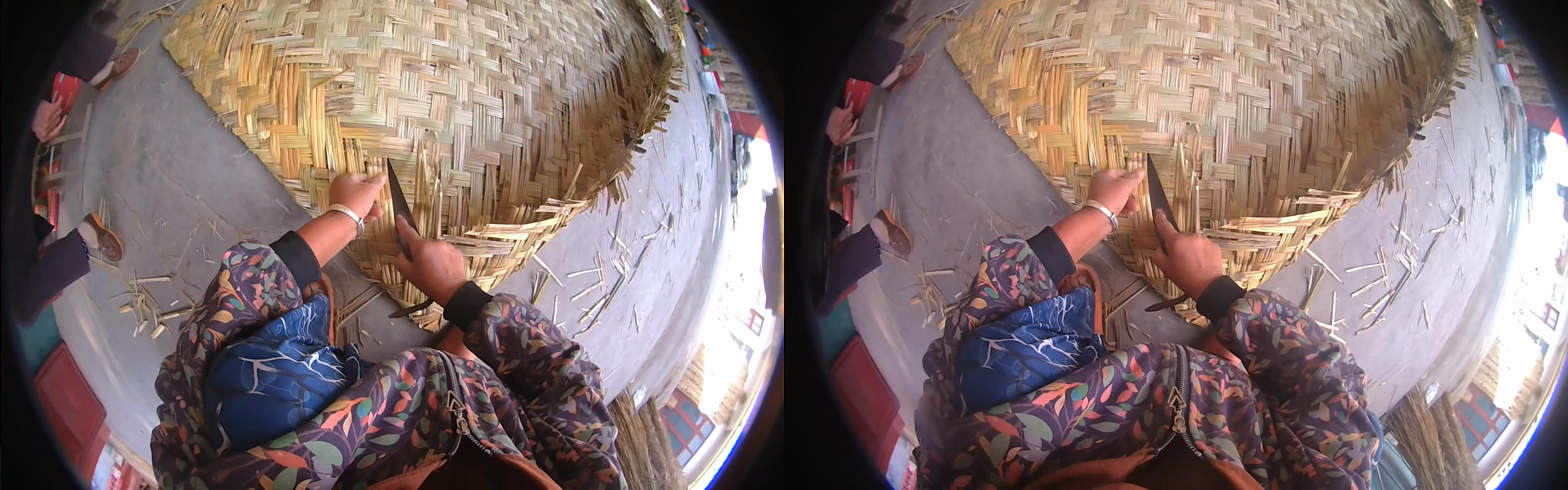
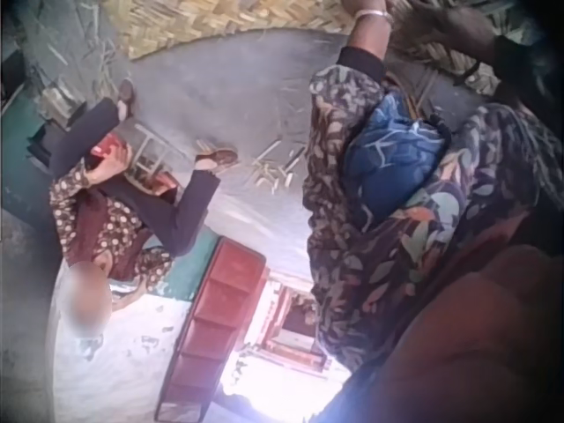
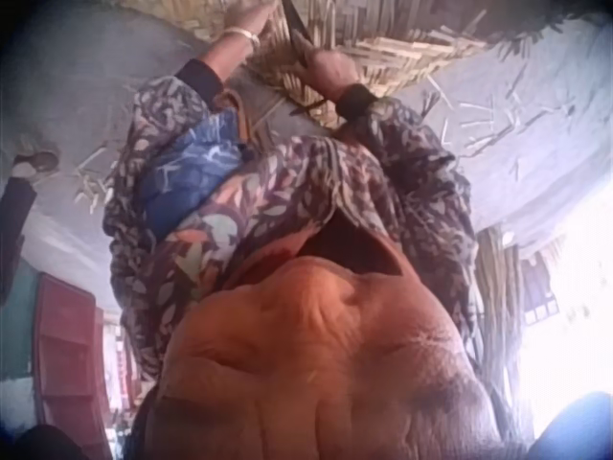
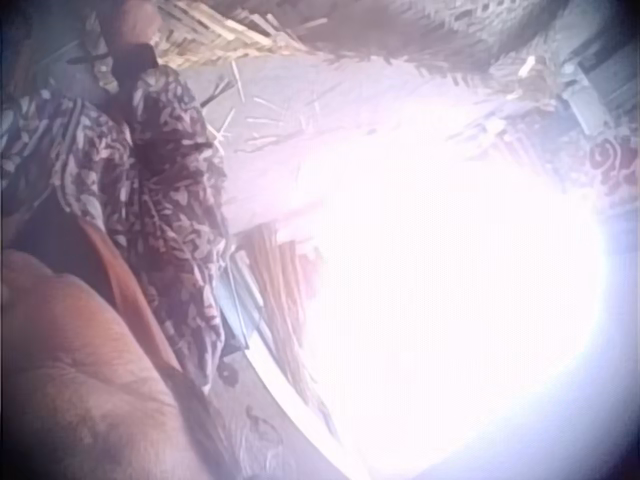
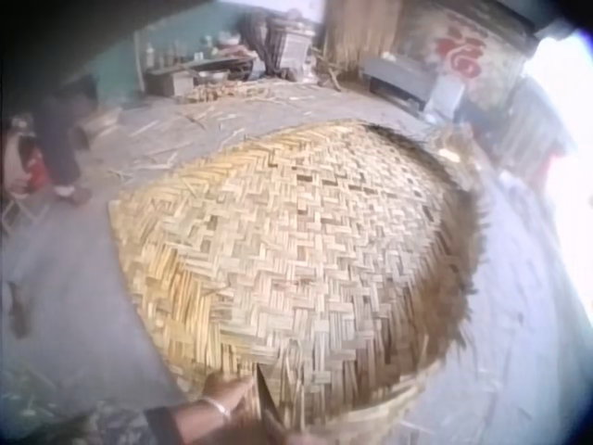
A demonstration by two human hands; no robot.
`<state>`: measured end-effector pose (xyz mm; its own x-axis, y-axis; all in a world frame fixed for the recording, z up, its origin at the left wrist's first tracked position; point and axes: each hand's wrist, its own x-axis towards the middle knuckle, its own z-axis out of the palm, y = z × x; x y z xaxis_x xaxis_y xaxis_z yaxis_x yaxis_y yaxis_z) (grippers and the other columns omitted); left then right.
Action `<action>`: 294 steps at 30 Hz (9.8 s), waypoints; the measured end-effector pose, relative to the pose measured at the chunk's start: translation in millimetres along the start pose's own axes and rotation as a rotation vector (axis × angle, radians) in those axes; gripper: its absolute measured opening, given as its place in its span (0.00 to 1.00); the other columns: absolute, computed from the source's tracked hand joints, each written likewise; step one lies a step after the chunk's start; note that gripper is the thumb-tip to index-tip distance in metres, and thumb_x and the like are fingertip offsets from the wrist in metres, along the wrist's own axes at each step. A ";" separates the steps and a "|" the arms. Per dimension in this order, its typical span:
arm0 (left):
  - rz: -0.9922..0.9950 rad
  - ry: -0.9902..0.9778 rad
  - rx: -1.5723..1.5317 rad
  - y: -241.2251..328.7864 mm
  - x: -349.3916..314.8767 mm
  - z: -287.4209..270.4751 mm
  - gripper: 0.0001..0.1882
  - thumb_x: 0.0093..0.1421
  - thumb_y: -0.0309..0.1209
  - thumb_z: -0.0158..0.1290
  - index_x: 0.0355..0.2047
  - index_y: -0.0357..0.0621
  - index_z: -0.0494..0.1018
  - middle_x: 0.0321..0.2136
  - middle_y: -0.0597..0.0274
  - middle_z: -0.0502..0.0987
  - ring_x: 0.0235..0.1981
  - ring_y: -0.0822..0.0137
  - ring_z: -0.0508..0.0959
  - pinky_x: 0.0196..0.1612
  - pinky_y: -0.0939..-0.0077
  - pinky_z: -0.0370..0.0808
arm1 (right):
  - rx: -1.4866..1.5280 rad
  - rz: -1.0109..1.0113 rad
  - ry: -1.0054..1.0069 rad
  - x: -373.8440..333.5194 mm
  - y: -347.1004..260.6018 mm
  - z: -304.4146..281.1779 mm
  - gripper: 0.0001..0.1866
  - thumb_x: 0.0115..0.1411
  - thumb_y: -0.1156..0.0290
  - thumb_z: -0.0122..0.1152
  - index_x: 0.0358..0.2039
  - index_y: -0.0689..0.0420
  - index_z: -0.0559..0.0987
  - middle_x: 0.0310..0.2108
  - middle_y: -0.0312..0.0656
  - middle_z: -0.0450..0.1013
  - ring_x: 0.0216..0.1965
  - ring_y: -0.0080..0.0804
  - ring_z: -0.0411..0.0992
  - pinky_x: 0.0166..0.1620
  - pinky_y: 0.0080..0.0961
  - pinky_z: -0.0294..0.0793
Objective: The person uses a curved knife to trim and adjust the edges of a large woven mat. They repeatedly tap and press the mat's edge to secure the weave while seated on the floor.
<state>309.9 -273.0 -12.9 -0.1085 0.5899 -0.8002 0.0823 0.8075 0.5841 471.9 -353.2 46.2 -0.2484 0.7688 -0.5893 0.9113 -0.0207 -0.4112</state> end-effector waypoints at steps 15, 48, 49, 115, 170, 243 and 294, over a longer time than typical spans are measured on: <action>0.594 -0.033 1.092 -8.4 -0.9 -33.7 0.32 0.48 0.65 0.57 0.15 0.45 0.72 0.15 0.54 0.73 0.19 0.51 0.74 0.24 0.58 0.69 | -0.085 -0.023 -0.155 -32.8 4.2 -30.2 0.35 0.54 0.57 0.55 0.64 0.45 0.62 0.25 0.52 0.76 0.27 0.52 0.77 0.33 0.48 0.76; 0.557 -0.224 1.022 -3.4 12.0 -35.0 0.24 0.54 0.55 0.57 0.29 0.45 0.81 0.27 0.51 0.81 0.31 0.50 0.82 0.36 0.56 0.78 | -0.116 -0.483 0.476 186.3 -157.1 -105.0 0.34 0.56 0.62 0.57 0.64 0.42 0.63 0.27 0.51 0.76 0.26 0.48 0.76 0.30 0.43 0.76; 0.572 -0.251 1.017 1.7 11.9 -29.8 0.23 0.54 0.55 0.57 0.29 0.46 0.81 0.27 0.50 0.81 0.31 0.50 0.82 0.36 0.56 0.78 | -0.335 -0.336 0.168 212.0 -141.8 -103.9 0.32 0.55 0.61 0.56 0.63 0.42 0.65 0.28 0.53 0.76 0.28 0.51 0.77 0.33 0.45 0.76; -0.343 -0.180 0.531 -49.6 -240.2 -49.9 0.17 0.67 0.42 0.49 0.39 0.39 0.71 0.32 0.61 0.77 0.32 0.72 0.78 0.37 0.80 0.76 | -0.625 -0.364 0.255 -28.2 273.9 -51.7 0.34 0.59 0.72 0.48 0.66 0.65 0.55 0.21 0.37 0.76 0.21 0.32 0.75 0.22 0.31 0.68; 0.363 0.001 0.055 -64.8 -50.8 37.2 0.10 0.57 0.32 0.60 0.26 0.41 0.72 0.20 0.70 0.73 0.15 0.79 0.73 0.17 0.83 0.71 | 0.631 -0.294 -0.114 -110.1 113.6 -13.2 0.27 0.62 0.57 0.54 0.59 0.57 0.69 0.26 0.60 0.74 0.31 0.59 0.74 0.37 0.44 0.74; -0.104 -0.327 -0.300 -59.2 -81.0 21.2 0.12 0.58 0.38 0.61 0.26 0.44 0.74 0.15 0.71 0.71 0.10 0.80 0.69 0.12 0.85 0.62 | 0.114 -0.081 0.000 -46.5 54.7 10.1 0.30 0.57 0.58 0.52 0.60 0.49 0.65 0.26 0.55 0.77 0.30 0.54 0.77 0.36 0.49 0.76; 0.536 0.015 0.357 -68.9 -38.4 37.0 0.14 0.57 0.35 0.63 0.25 0.41 0.70 0.16 0.71 0.70 0.12 0.81 0.68 0.14 0.82 0.65 | 0.002 -0.162 0.077 -47.7 70.2 14.3 0.26 0.56 0.63 0.53 0.57 0.47 0.69 0.22 0.51 0.76 0.26 0.52 0.77 0.29 0.46 0.76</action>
<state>345.1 -351.3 -27.5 0.0255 0.9133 -0.4066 0.4529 0.3520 0.8191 543.0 -400.4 35.5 -0.3662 0.8090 -0.4598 0.8605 0.1063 -0.4983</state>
